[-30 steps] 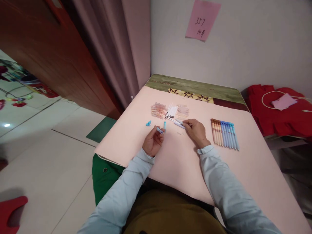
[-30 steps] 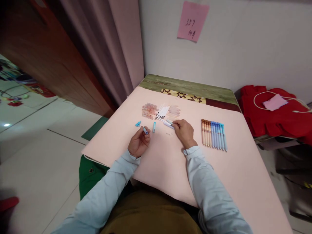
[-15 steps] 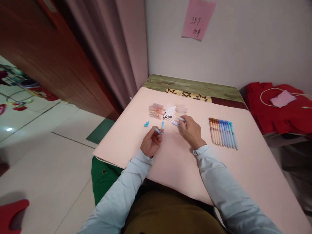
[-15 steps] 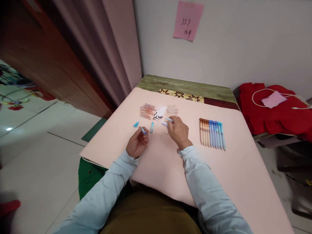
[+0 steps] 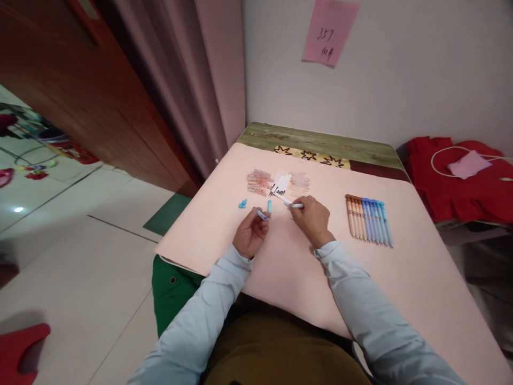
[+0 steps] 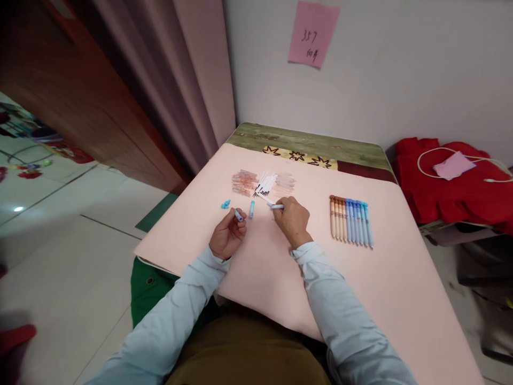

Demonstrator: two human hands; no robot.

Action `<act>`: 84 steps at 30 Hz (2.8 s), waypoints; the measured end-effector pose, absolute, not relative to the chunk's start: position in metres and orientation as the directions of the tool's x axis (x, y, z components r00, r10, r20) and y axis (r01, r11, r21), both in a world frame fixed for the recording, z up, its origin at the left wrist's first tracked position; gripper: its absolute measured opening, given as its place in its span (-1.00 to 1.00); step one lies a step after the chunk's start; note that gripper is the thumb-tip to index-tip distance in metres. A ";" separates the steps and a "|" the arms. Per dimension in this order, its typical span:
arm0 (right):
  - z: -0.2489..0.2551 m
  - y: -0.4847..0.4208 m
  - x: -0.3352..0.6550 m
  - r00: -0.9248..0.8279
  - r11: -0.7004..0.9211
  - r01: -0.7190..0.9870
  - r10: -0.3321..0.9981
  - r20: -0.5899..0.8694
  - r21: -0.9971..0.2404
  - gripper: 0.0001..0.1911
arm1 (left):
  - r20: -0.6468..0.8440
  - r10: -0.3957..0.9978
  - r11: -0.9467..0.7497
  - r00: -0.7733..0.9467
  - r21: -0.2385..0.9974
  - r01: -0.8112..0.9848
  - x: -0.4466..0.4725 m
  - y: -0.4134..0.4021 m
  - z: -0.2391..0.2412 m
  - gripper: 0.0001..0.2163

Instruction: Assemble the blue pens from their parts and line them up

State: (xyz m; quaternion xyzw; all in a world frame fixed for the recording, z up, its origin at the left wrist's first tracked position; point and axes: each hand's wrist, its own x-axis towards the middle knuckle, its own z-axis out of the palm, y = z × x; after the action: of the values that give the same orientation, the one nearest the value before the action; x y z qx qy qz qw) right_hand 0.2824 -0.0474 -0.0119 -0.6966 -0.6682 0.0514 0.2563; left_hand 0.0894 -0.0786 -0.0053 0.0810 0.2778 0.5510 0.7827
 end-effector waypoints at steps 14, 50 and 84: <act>-0.019 -0.038 0.290 0.177 -0.048 0.876 0.958 0.227 -0.480 -0.74 | -0.333 0.912 0.377 0.238 0.453 -0.808 0.090 -0.080 -0.005 -0.88; 0.011 -0.081 0.276 -0.203 0.134 0.528 0.979 0.029 -0.839 -0.69 | -0.314 0.938 0.273 0.147 0.408 -0.871 0.094 -0.078 -0.008 -0.77; 0.013 -0.073 0.318 -0.542 -0.042 0.366 0.802 -0.250 -0.930 -0.58 | -0.407 0.901 0.256 0.150 0.220 -0.941 0.090 -0.074 -0.001 -0.74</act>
State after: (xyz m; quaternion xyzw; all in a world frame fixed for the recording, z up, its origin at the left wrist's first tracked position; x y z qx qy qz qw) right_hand 0.3176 -0.0730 0.0130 -0.4388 -0.6653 0.5732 0.1905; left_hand 0.0895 -0.0735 -0.0011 -0.0430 0.2344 0.6082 0.7572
